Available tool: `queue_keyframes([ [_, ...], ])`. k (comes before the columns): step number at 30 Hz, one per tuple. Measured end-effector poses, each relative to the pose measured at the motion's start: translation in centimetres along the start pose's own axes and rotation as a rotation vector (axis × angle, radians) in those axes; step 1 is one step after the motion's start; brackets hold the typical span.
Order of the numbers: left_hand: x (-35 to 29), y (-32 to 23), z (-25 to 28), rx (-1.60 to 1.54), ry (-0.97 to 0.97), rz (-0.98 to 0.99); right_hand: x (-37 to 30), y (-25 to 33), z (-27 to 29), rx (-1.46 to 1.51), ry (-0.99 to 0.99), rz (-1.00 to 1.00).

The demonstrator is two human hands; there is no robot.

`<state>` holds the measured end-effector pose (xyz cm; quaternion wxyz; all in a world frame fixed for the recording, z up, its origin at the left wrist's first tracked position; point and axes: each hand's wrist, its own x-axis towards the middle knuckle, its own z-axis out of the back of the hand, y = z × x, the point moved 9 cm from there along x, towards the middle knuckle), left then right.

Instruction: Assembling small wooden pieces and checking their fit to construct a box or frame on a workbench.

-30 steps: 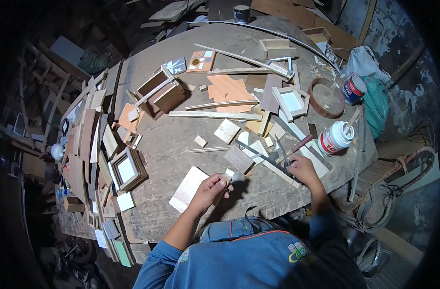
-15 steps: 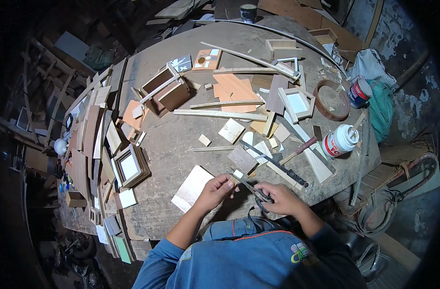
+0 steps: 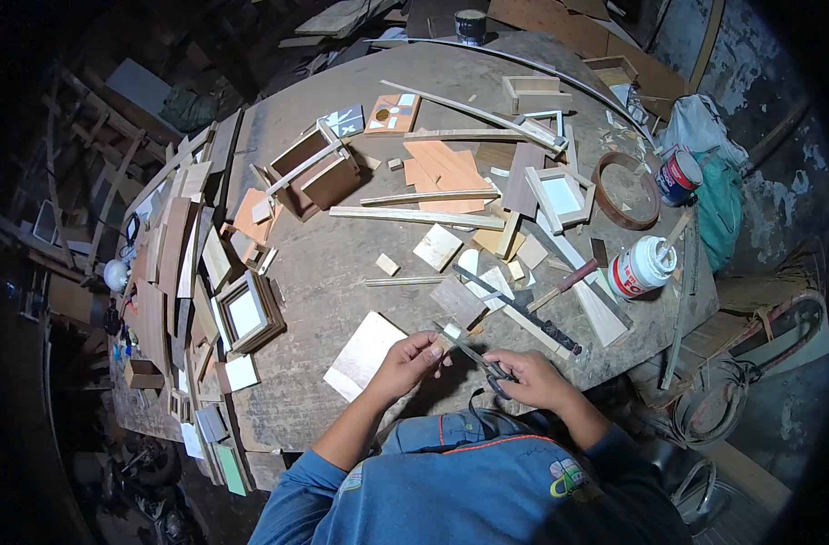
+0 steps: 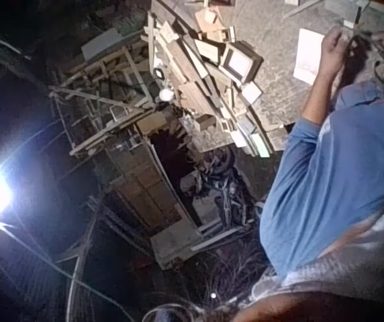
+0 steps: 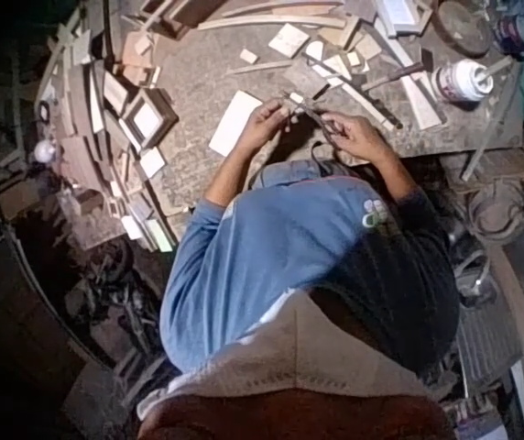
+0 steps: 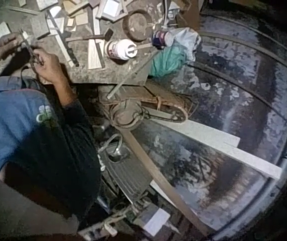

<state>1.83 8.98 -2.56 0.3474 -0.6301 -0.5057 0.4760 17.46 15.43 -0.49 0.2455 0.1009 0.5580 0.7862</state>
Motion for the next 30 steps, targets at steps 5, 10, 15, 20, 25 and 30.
queue_keyframes([
  [5,-0.3,0.2,0.0,-0.009,0.0,0.036,-0.2,-0.2,0.1,-0.044,0.008,0.063],
  [10,-0.2,1.2,2.1,-0.313,-0.187,0.159,0.0,-4.2,4.5,-0.153,-0.31,-0.218],
  [15,0.1,2.2,3.2,-0.787,-0.195,0.12,-1.6,-6.5,10.8,-0.623,-0.582,-0.486],
  [20,0.1,2.3,3.0,-1.002,-0.118,0.03,-1.7,-6.8,11.6,-0.683,-0.476,-0.47],
  [25,0.7,1.3,1.0,-0.976,0.018,0.092,0.0,-2.3,10.1,-0.478,-0.594,-0.095],
  [30,0.3,1.9,-2.4,-0.939,0.274,0.307,4.8,6.6,4.0,-0.195,-0.15,0.26],
])
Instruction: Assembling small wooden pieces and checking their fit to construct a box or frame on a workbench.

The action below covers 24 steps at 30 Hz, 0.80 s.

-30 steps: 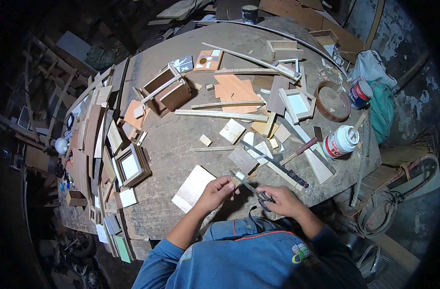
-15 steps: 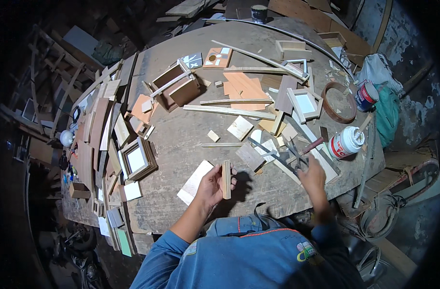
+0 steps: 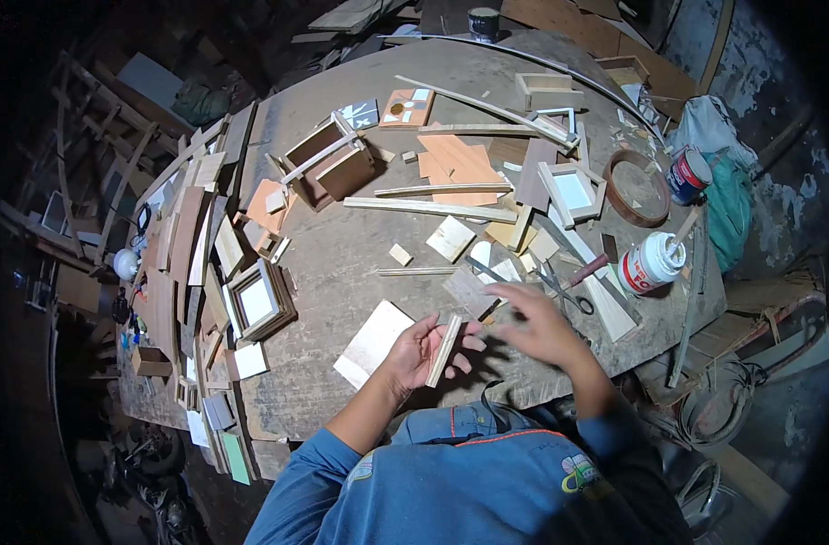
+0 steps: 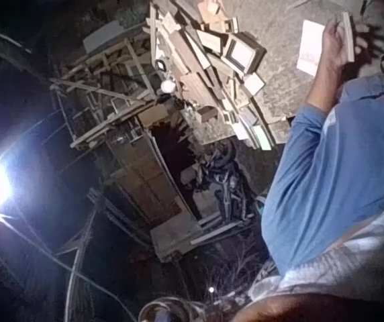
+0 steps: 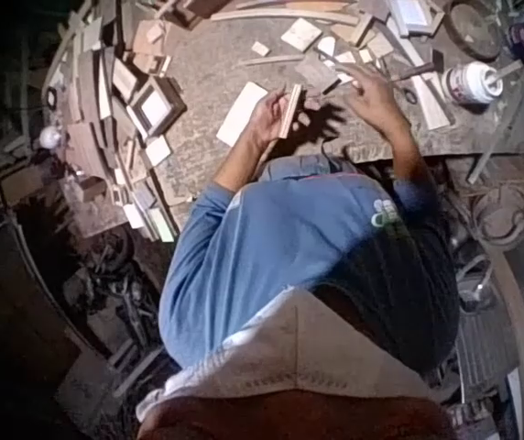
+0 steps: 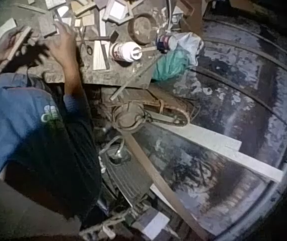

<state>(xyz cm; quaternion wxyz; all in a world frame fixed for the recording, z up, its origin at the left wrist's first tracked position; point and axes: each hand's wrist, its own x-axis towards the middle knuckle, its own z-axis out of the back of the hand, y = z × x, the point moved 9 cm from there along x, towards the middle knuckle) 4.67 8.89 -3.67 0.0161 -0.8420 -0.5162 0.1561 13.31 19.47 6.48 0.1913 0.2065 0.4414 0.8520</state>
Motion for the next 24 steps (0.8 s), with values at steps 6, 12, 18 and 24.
queue_keyframes([
  [6,0.4,1.6,-1.8,0.033,0.075,0.129,2.7,1.6,-4.0,0.129,0.259,0.16],
  [12,-1.0,1.0,-1.2,0.114,-0.01,0.095,2.2,-1.0,-6.2,0.39,0.394,-0.155],
  [18,-4.2,-1.2,2.7,0.282,-0.33,-0.137,0.2,-7.2,-8.5,0.65,0.259,-0.449],
  [24,-5.6,-2.9,4.0,0.779,-0.5,-0.412,-2.0,-9.8,-9.9,0.818,0.191,-0.664],
])
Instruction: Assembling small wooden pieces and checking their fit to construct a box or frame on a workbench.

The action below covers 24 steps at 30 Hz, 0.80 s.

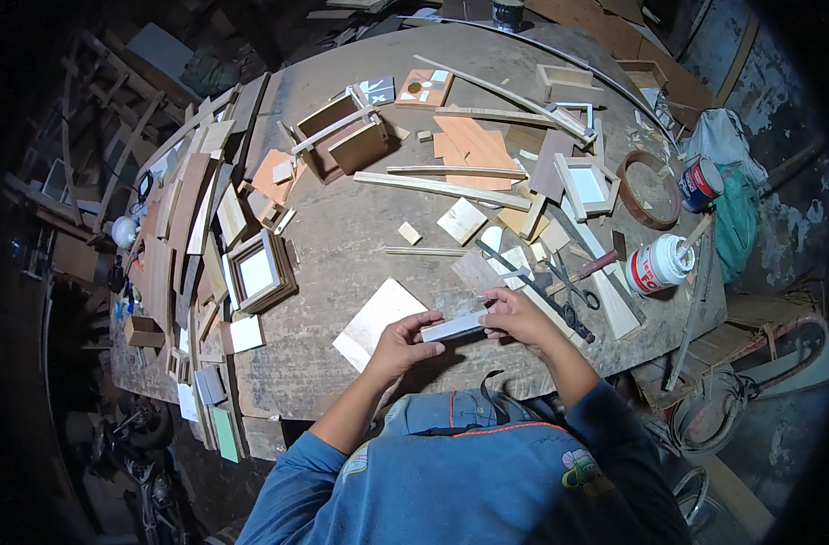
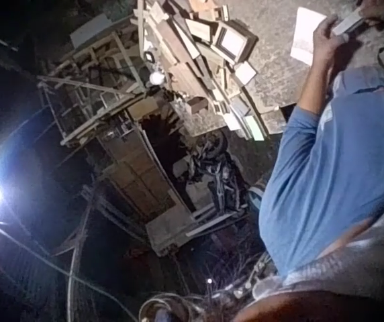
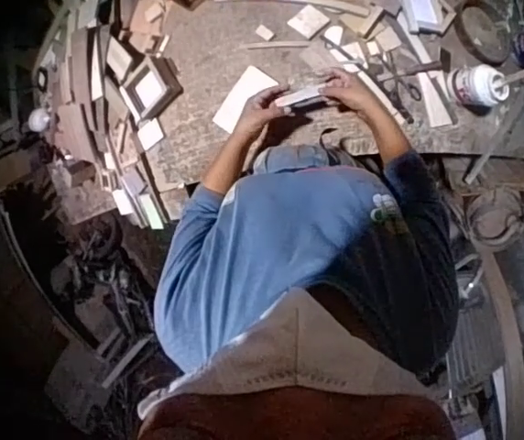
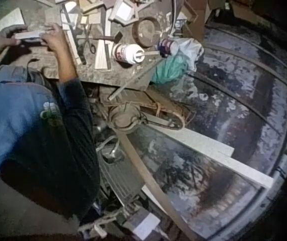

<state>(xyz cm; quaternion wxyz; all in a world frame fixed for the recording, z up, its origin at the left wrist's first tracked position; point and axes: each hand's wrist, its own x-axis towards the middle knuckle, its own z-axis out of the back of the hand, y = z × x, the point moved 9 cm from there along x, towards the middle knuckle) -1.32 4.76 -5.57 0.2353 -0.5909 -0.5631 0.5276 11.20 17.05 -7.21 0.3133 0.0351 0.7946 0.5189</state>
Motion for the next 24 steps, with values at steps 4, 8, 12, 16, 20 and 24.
queue_keyframes([
  [4,-0.2,0.3,0.2,0.152,-0.079,-0.015,-0.7,0.0,0.0,-0.013,-0.012,-0.023],
  [8,-0.5,-0.5,0.3,0.21,-0.12,-0.091,-1.5,1.1,-0.7,-0.027,0.001,0.146],
  [12,-0.6,-0.9,-0.1,0.291,-0.134,-0.15,-1.9,1.1,-0.4,-0.202,-0.054,0.155],
  [16,-0.9,-0.4,0.2,0.306,-0.161,-0.18,-1.9,0.4,-0.2,-0.221,-0.082,0.143],
  [20,-1.3,0.5,0.6,0.263,-0.174,-0.162,-1.5,-0.1,-0.5,-0.218,-0.056,0.156],
  [24,-1.8,0.5,0.5,0.318,-0.187,-0.124,-1.3,-0.4,-0.6,-0.259,-0.056,0.156],
])
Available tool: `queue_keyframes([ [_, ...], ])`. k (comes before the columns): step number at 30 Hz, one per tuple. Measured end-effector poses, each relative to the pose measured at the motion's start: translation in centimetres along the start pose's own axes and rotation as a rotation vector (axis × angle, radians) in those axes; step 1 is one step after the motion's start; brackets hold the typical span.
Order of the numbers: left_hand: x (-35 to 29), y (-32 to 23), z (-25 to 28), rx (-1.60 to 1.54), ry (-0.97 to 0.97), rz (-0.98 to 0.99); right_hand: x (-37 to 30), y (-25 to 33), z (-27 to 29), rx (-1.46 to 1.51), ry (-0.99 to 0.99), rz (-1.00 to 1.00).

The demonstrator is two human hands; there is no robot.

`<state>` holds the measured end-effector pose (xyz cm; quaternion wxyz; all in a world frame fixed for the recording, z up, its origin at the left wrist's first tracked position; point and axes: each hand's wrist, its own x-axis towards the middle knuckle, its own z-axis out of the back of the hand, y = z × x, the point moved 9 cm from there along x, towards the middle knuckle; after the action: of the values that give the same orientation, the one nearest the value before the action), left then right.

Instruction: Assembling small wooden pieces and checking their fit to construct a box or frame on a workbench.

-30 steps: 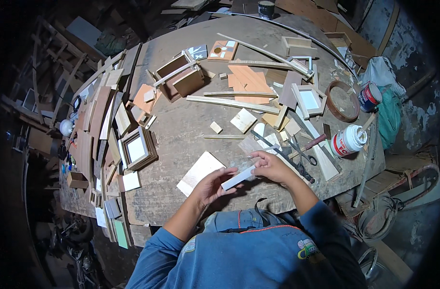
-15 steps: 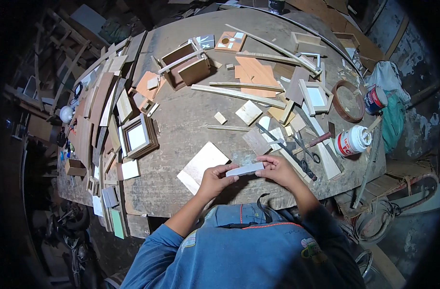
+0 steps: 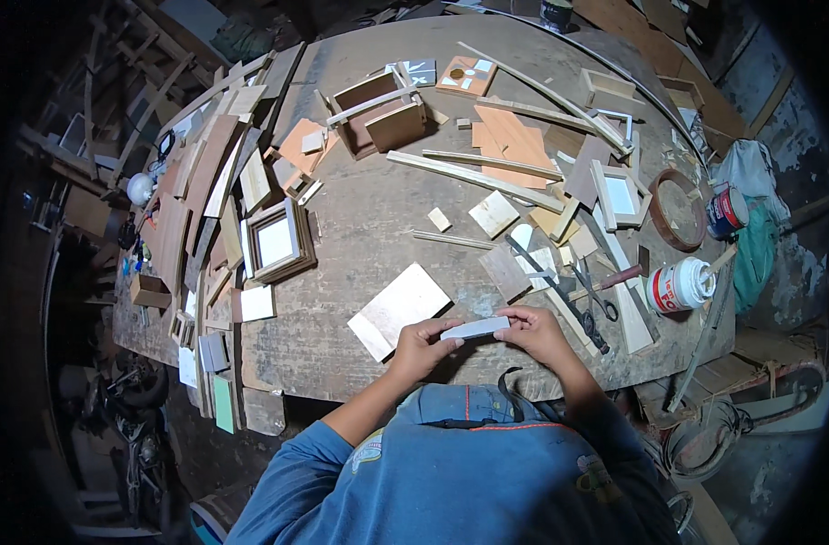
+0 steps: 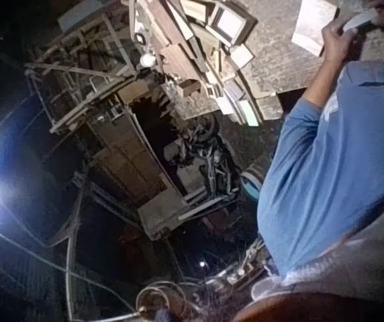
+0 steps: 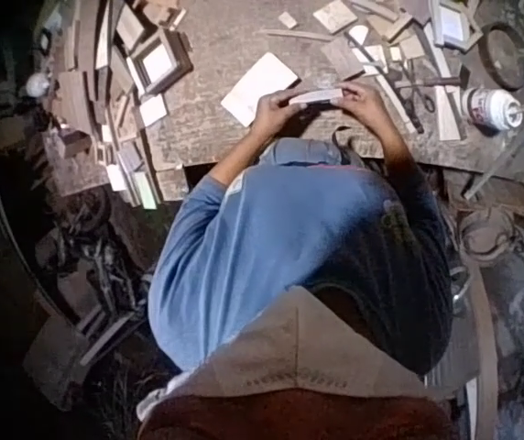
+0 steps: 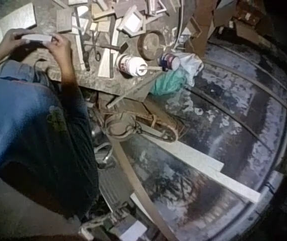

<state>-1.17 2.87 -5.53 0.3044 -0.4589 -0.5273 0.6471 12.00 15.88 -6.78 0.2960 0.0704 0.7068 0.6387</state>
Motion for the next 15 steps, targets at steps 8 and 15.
queue_keyframes([
  [8,-0.6,1.5,0.4,-0.064,-0.022,0.031,0.6,-1.0,-1.0,0.079,0.073,0.001],
  [15,-0.5,1.2,0.9,-0.277,-0.037,0.017,1.1,-0.5,-1.0,0.046,0.066,-0.021],
])
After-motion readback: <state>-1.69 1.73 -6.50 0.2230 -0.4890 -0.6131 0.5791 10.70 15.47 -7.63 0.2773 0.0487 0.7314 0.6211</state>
